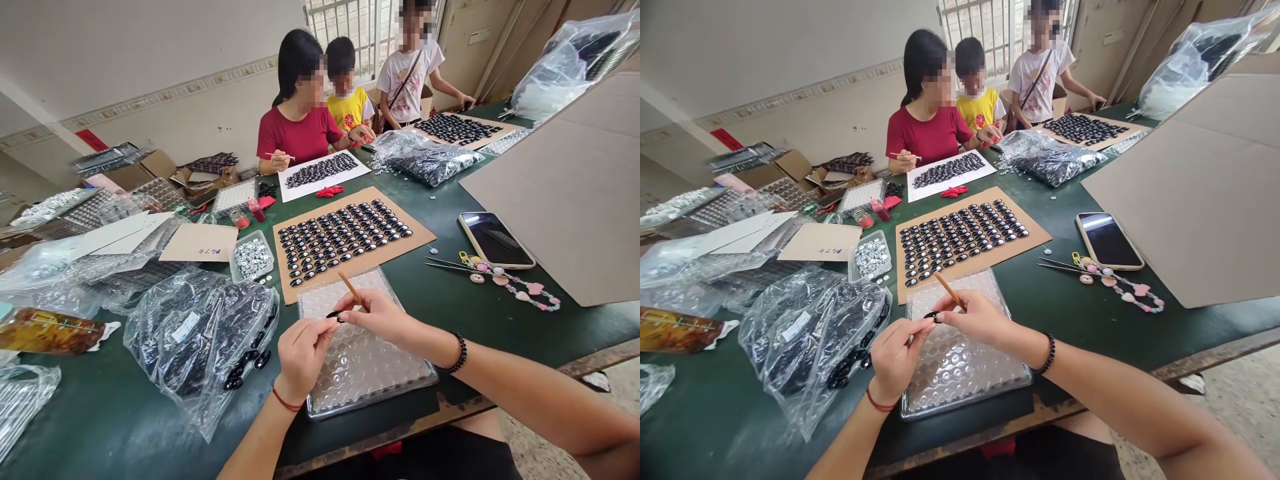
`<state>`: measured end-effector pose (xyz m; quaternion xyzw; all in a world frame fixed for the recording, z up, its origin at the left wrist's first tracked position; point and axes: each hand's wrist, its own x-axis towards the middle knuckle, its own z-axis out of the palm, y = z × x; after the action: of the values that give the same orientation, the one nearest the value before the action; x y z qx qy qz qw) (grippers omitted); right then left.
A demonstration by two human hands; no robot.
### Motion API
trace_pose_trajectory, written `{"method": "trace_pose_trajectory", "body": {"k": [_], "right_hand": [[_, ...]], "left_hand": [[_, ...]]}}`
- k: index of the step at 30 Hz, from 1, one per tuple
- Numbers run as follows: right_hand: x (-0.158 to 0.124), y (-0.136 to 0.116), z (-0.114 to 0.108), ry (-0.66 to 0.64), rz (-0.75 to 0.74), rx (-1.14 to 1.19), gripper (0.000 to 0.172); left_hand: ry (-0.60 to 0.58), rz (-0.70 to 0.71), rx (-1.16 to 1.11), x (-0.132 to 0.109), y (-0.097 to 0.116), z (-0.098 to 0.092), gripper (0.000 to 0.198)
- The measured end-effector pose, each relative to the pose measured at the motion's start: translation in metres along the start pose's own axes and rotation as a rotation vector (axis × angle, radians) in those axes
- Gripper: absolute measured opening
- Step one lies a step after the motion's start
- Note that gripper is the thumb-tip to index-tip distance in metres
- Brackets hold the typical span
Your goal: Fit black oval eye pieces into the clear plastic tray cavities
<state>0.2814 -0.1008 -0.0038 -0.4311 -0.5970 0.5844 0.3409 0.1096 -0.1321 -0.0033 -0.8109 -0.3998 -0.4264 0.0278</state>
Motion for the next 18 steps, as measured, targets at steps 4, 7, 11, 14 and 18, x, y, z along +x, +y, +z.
{"method": "trace_pose_trajectory", "body": {"k": [4,7,11,14,18], "right_hand": [[-0.0007,-0.0021,0.0002,-0.013,0.042,0.058,0.020],[-0.0017,-0.0057,-0.0003,-0.023,0.066,0.077,0.020],[-0.0006,-0.0065,-0.0019,0.012,0.047,0.057,0.019],[0.0004,-0.0058,-0.0022,0.052,0.048,0.019,0.020],[-0.0019,-0.0060,0.0008,0.086,-0.033,-0.074,0.019]], "left_hand": [[-0.012,0.039,0.010,0.0004,-0.0011,-0.0014,0.005],[-0.019,0.047,0.027,0.0003,-0.0017,-0.0022,0.005],[-0.004,-0.008,0.031,0.0006,-0.0024,-0.0049,0.003],[0.024,-0.153,0.023,0.0011,-0.0030,-0.0075,0.004],[-0.151,-0.337,-0.033,0.0023,-0.0022,-0.0076,0.018]]}}
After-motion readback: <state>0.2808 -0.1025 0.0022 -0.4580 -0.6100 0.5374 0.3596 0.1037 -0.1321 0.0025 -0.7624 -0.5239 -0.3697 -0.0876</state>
